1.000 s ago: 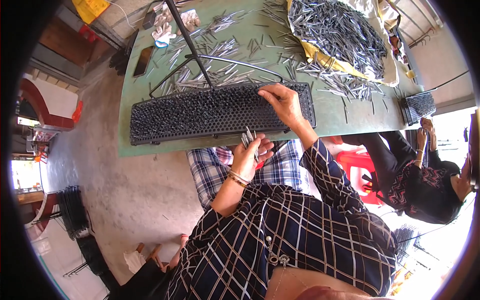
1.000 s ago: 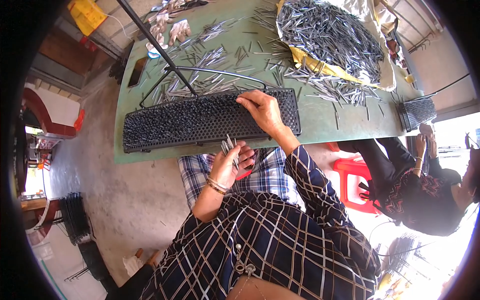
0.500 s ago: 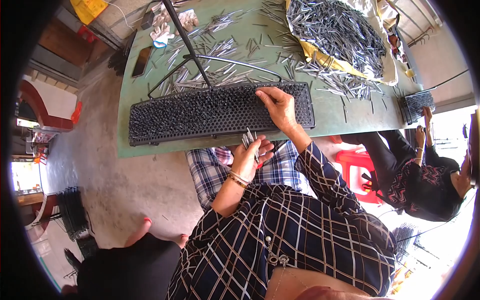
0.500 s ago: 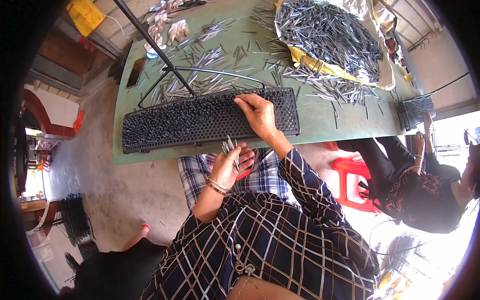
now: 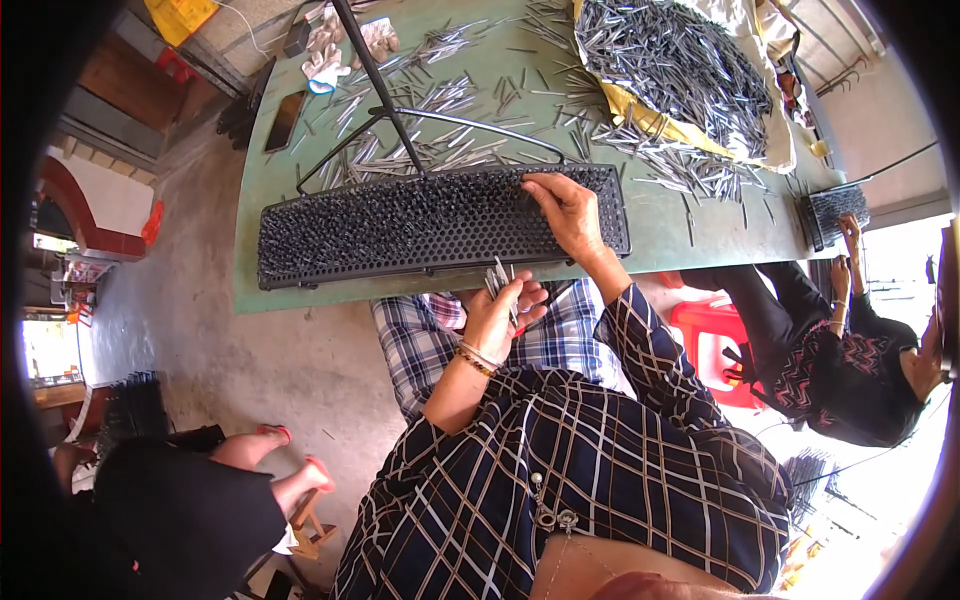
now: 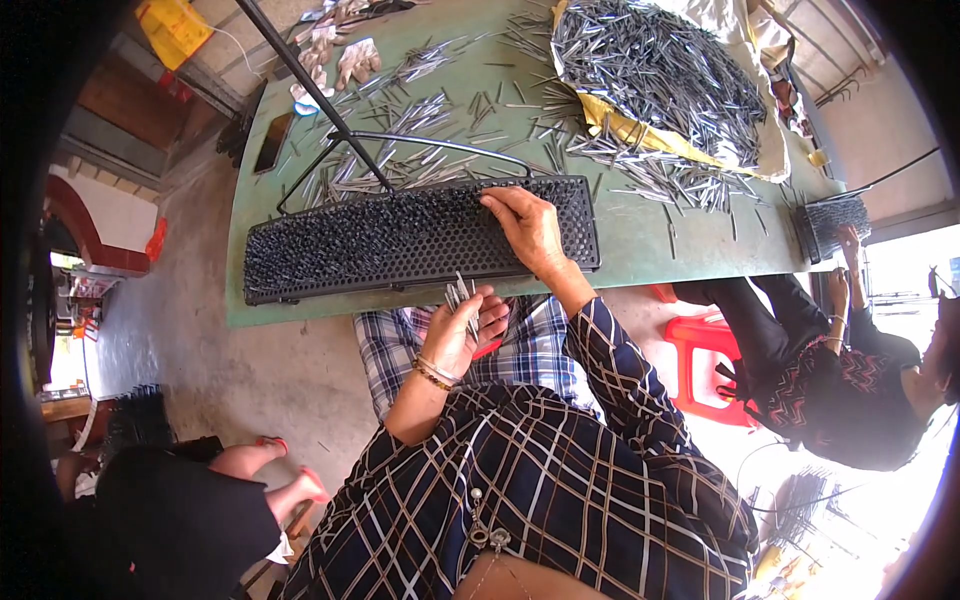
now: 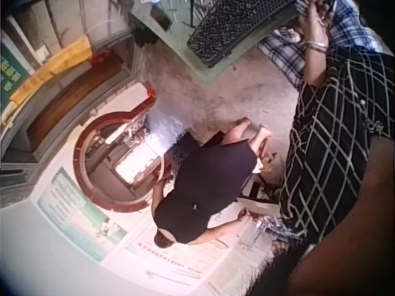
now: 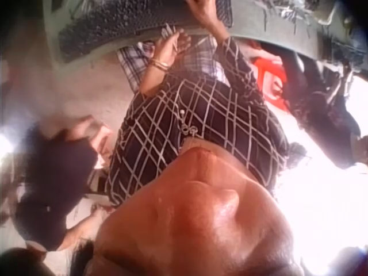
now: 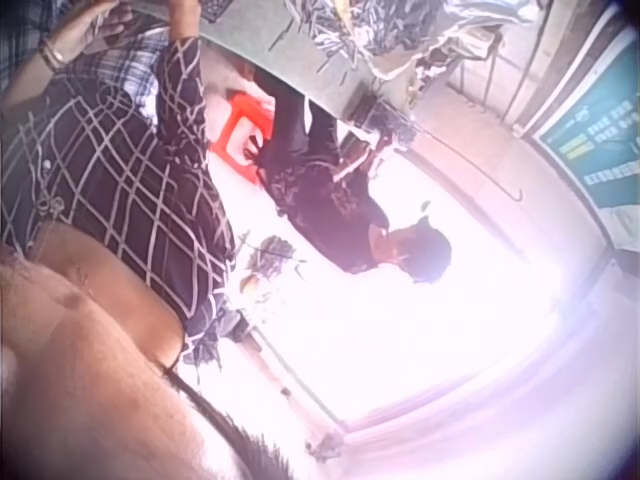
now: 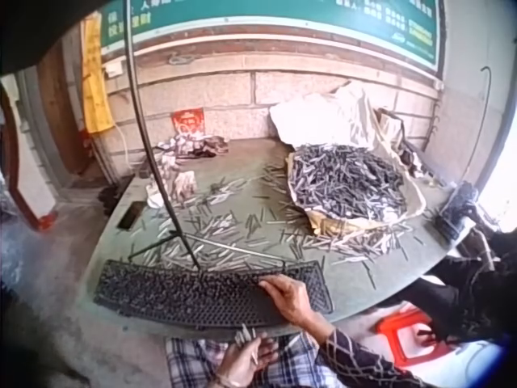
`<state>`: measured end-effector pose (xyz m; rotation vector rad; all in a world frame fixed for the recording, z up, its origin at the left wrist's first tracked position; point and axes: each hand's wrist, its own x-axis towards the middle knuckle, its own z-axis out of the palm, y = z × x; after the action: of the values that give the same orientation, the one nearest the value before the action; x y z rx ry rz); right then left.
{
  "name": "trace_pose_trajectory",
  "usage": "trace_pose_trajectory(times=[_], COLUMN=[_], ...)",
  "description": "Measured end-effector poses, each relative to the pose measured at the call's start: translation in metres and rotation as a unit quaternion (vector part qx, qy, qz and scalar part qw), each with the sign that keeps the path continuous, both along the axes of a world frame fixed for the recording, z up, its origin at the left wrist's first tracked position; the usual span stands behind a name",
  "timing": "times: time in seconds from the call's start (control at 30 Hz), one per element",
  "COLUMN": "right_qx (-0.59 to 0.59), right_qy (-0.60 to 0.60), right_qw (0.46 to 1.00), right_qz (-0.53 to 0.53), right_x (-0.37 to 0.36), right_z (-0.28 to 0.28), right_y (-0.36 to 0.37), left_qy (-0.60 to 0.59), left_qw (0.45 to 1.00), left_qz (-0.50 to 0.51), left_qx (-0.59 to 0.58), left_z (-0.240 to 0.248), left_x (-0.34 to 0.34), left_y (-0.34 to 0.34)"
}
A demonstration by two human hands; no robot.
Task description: The recorder is inserting small metal pins into a perforated black template as part of an assembly task.
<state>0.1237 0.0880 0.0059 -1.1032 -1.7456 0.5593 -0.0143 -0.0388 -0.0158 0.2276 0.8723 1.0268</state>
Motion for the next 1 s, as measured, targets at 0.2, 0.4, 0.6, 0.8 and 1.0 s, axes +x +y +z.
trace_pose_trajectory(times=[0.2, 0.4, 0.6, 0.8, 1.0], right_qx=[-0.134, -0.118, -0.147, 0.008, 0.054], right_qy=[0.062, 0.114, 0.147, 0.01, -0.094], right_qw=[0.989, 0.985, 0.976, 1.0, 0.994], right_qz=[-0.004, -0.05, -0.062, -0.025, 0.018], right_x=[-0.005, -0.01, -0.015, -0.012, -0.01], right_z=[0.0, -0.005, -0.01, -0.013, -0.002], right_y=[-0.007, -0.011, -0.015, -0.012, -0.017], left_qy=[-0.007, -0.006, -0.007, -0.013, -0.006], left_qw=[1.0, 1.0, 1.0, 1.0, 1.0], left_qz=[-0.001, -0.002, -0.008, -0.013, -0.012], left_qx=[-0.002, 0.004, 0.007, 0.008, 0.003], left_z=[-0.001, -0.002, -0.003, -0.007, -0.006], left_x=[0.001, 0.001, 0.001, -0.002, -0.003], left_y=[0.0, -0.002, -0.001, 0.0, 0.001])
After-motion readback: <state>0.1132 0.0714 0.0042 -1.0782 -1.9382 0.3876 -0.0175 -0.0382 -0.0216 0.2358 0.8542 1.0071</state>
